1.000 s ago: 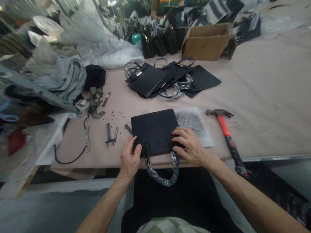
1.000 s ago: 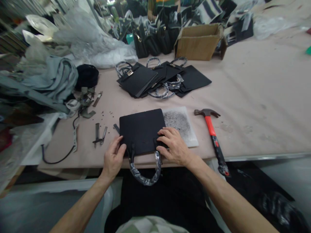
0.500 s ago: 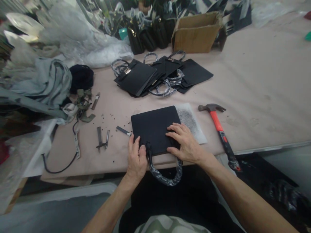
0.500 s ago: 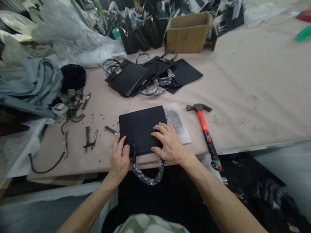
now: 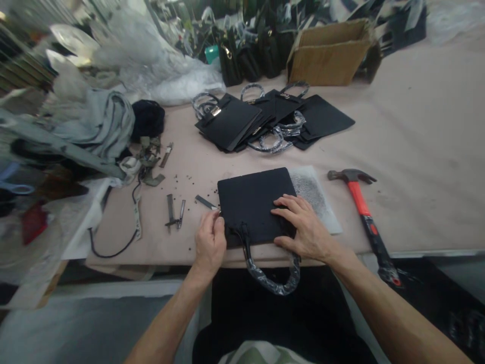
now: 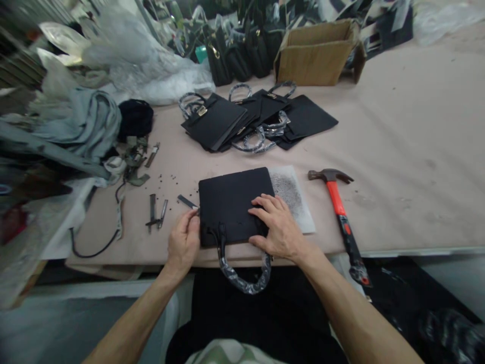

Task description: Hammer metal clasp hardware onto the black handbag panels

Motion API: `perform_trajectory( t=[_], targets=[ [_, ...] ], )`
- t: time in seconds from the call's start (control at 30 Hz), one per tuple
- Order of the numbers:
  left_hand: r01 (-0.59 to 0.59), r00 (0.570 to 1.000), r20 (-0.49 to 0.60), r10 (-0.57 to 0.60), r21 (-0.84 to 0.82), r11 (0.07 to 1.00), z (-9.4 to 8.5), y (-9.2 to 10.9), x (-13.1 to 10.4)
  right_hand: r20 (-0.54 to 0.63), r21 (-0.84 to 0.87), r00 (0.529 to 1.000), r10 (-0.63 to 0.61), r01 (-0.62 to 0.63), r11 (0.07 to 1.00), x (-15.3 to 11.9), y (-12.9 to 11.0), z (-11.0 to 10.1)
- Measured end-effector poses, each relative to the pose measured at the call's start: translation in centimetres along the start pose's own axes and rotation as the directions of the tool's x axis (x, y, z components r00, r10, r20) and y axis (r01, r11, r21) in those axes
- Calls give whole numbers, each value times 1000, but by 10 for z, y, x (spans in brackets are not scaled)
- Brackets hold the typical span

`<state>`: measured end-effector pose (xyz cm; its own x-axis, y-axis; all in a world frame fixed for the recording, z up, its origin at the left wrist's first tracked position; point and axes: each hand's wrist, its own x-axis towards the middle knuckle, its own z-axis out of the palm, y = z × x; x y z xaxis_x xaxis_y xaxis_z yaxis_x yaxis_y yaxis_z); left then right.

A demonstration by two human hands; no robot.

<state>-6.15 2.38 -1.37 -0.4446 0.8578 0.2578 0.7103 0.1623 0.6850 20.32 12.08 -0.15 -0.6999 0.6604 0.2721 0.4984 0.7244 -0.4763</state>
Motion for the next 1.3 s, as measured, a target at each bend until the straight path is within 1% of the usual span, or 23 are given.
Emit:
perform_trajectory(
  t=[0.07,0.13,0.2,0.27,0.3,0.33,0.43,0.47,0.57,0.63,0.7,0.73,0.77,0.8,0.83,0.9,0.93,1.0,1.1,1.17,1.2,1.23,1.3],
  targets=[
    [98,995,7,-100,158,983,-18,-8,30,-8,-5,1000,-8,8,1000,-1,3,1],
    [212,970,39,-240,351,912,-33,-16,61,-19,-15,1000,-12,12,1000,-1,7,3],
    [283,918,107,-381,496,821,-42,-21,86,-26,-25,999,-23,22,999,-1,11,6],
    [300,862,190,-471,557,774,-40,-23,100,-36,-32,999,-33,32,999,-1,13,9],
    [296,845,220,-487,566,770,-36,-21,104,-42,-34,998,-39,37,999,-1,14,9],
    [286,841,239,-486,565,773,-31,-20,105,-45,-35,998,-43,42,999,-1,14,10],
    [270,863,234,-447,534,801,-14,-12,105,-39,-37,998,-41,40,999,0,12,9],
    [276,863,234,-448,524,806,-11,-10,104,-33,-36,999,-36,35,999,0,11,9],
    [284,847,256,-465,521,805,-10,-9,103,-21,-32,999,-25,24,999,1,8,7],
    [258,856,277,-436,501,826,-15,-15,100,-20,-25,999,-25,25,999,1,6,6],
    [301,863,287,-416,369,879,-21,-23,94,-23,-13,1000,-20,20,1000,0,4,5],
    [362,856,297,-423,240,901,-24,-27,90,-25,-7,1000,-15,15,1000,0,3,4],
    [434,844,312,-436,80,897,-27,-30,85,-25,-1,1000,-10,10,1000,0,3,4],
    [501,832,325,-449,-93,860,-29,-32,79,-24,2,1000,-6,6,1000,0,2,4],
    [542,828,331,-453,-262,798,-30,-32,72,-24,5,1000,-4,4,1000,0,2,4],
    [539,842,314,-439,-524,659,-30,-27,59,-23,5,1000,-2,2,1000,-1,2,4],
    [519,851,298,-432,-606,603,-29,-23,52,-24,3,1000,0,0,1000,-1,2,4],
    [487,861,287,-420,-703,518,-23,-12,40,-26,3,1000,3,-3,1000,-1,1,3],
    [479,859,311,-406,-769,424,-9,3,27,-21,12,1000,9,-9,1000,-1,1,3],
    [455,868,302,-394,-801,389,0,11,20,-14,14,1000,10,-10,1000,-1,1,3],
    [432,881,281,-382,-808,401,4,15,17,-11,14,1000,11,-10,1000,0,0,3],
    [401,898,251,-362,-806,436,7,19,15,-11,15,1000,11,-11,1000,0,0,3],
    [326,936,184,-299,-772,545,11,27,10,-16,20,1000,16,-16,1000,0,1,3]
  ],
)
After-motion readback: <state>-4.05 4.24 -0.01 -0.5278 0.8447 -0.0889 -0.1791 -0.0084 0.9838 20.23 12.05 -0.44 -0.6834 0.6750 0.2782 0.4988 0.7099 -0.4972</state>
